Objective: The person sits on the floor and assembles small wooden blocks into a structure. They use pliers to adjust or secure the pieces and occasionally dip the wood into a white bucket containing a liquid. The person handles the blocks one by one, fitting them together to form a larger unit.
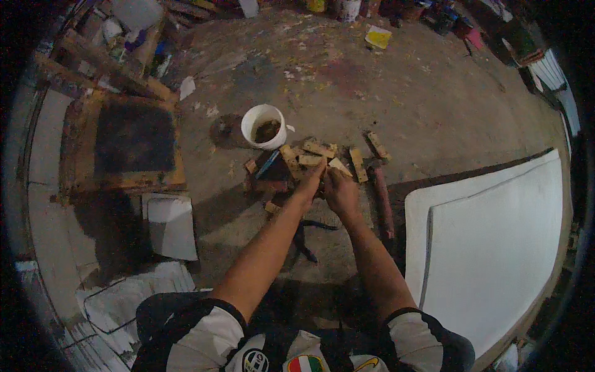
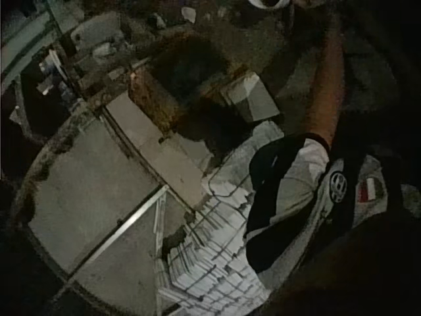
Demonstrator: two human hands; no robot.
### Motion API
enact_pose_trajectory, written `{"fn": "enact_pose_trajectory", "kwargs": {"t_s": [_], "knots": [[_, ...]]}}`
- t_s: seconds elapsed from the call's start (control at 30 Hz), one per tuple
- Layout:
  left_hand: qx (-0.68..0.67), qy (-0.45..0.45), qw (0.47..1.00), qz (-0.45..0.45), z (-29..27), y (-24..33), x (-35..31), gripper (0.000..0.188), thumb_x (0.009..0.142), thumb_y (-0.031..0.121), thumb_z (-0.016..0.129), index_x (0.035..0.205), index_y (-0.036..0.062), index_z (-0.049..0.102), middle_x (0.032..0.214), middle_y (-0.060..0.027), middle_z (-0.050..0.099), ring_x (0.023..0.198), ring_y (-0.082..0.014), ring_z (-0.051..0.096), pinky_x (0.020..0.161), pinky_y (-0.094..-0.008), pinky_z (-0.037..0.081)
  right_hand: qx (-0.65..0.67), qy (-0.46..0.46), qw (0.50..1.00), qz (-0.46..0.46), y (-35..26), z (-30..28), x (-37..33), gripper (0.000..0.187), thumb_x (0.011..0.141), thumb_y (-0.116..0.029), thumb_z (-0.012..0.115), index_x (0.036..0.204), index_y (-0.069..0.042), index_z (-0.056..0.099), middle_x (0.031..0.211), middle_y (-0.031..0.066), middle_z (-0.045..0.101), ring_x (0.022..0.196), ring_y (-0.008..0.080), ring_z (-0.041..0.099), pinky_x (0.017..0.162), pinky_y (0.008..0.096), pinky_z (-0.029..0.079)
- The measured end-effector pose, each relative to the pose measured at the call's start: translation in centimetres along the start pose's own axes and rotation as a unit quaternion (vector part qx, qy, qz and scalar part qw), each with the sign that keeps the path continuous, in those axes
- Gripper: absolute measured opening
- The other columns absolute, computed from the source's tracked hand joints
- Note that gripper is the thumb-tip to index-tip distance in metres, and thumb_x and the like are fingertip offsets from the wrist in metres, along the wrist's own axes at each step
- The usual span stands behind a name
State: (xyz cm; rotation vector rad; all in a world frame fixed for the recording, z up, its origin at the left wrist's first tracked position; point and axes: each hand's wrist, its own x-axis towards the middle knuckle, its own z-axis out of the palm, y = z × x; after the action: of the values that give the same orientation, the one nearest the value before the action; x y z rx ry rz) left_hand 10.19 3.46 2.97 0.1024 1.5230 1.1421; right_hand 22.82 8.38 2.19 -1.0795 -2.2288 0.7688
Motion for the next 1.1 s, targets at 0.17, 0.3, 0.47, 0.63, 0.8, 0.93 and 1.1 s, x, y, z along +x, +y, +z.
{"fn": "enact_pose_trajectory", "kwargs": {"t_s": [0.17,0.3,0.47,0.63,0.8,0.93,1.1], "knots": [[-0.003,-0.030,0.996,0.087,-3.8,-1.9,2.8,0.044,0.107,0.043,0.049,0.121,0.0035,0.063,0.092,-0.0066,0.061,0.081,-0.0183,0.060,0.067,-0.0387,0.046,0.073,-0.083,0.994,0.018,-4.3,-0.4,1.8,0.021,0.100,-0.024,0.064,0.098,-0.003,0.064,0.086,0.0219,0.069,0.075,0.0435,0.068,0.066,0.0487,0.053],[0.117,-0.020,0.989,0.084,-1.5,-2.2,3.9,0.043,0.107,0.041,0.050,0.120,0.0016,0.063,0.094,-0.0100,0.063,0.080,-0.0196,0.061,0.068,-0.0418,0.047,0.053,-0.077,0.995,0.035,-3.7,-2.5,1.7,0.021,0.100,-0.020,0.061,0.095,0.000,0.060,0.081,0.0253,0.066,0.070,0.0444,0.066,0.061,0.0501,0.051],[0.096,0.106,0.986,0.091,-4.3,-7.5,9.7,0.045,0.106,0.044,0.053,0.123,0.0042,0.063,0.092,-0.0088,0.066,0.066,-0.0192,0.060,0.057,-0.0381,0.047,-0.062,-0.029,0.996,-0.056,-2.9,-1.1,1.2,0.016,0.098,-0.015,0.062,0.101,0.001,0.061,0.089,0.0270,0.067,0.076,0.0469,0.066,0.065,0.0520,0.051],[0.017,-0.026,0.999,-0.033,-5.4,-4.5,4.4,0.047,0.105,0.048,0.054,0.119,0.0057,0.066,0.092,-0.0054,0.066,0.062,-0.0191,0.059,0.055,-0.0366,0.047,0.042,-0.080,0.995,0.034,-7.2,-3.5,4.5,0.019,0.098,-0.016,0.062,0.113,-0.004,0.066,0.098,0.0229,0.071,0.092,0.0433,0.070,0.075,0.0487,0.054],[-0.222,0.060,0.973,0.006,-4.0,-3.7,1.2,0.049,0.105,0.051,0.053,0.116,0.0055,0.067,0.090,-0.0045,0.066,0.065,-0.0199,0.060,0.058,-0.0372,0.047,0.032,-0.131,0.990,0.031,-12.6,2.4,11.6,0.024,0.099,-0.018,0.061,0.120,-0.008,0.068,0.106,0.0204,0.073,0.097,0.0425,0.070,0.081,0.0483,0.055],[-0.295,0.123,0.947,0.033,-5.7,-3.2,0.7,0.052,0.105,0.053,0.051,0.114,0.0054,0.068,0.089,-0.0038,0.066,0.066,-0.0206,0.060,0.059,-0.0377,0.047,0.058,-0.096,0.993,-0.039,-14.4,3.5,12.6,0.026,0.098,-0.019,0.062,0.121,-0.009,0.068,0.103,0.0205,0.073,0.095,0.0423,0.070,0.080,0.0487,0.055],[-0.233,0.230,0.945,0.016,-6.8,-2.9,3.5,0.055,0.105,0.056,0.050,0.112,0.0051,0.069,0.087,-0.0030,0.066,0.068,-0.0213,0.061,0.062,-0.0384,0.048,0.098,-0.089,0.991,-0.030,-7.8,2.6,8.2,0.025,0.097,-0.020,0.065,0.119,-0.010,0.070,0.096,0.0189,0.073,0.090,0.0402,0.071,0.078,0.0497,0.056]]}}
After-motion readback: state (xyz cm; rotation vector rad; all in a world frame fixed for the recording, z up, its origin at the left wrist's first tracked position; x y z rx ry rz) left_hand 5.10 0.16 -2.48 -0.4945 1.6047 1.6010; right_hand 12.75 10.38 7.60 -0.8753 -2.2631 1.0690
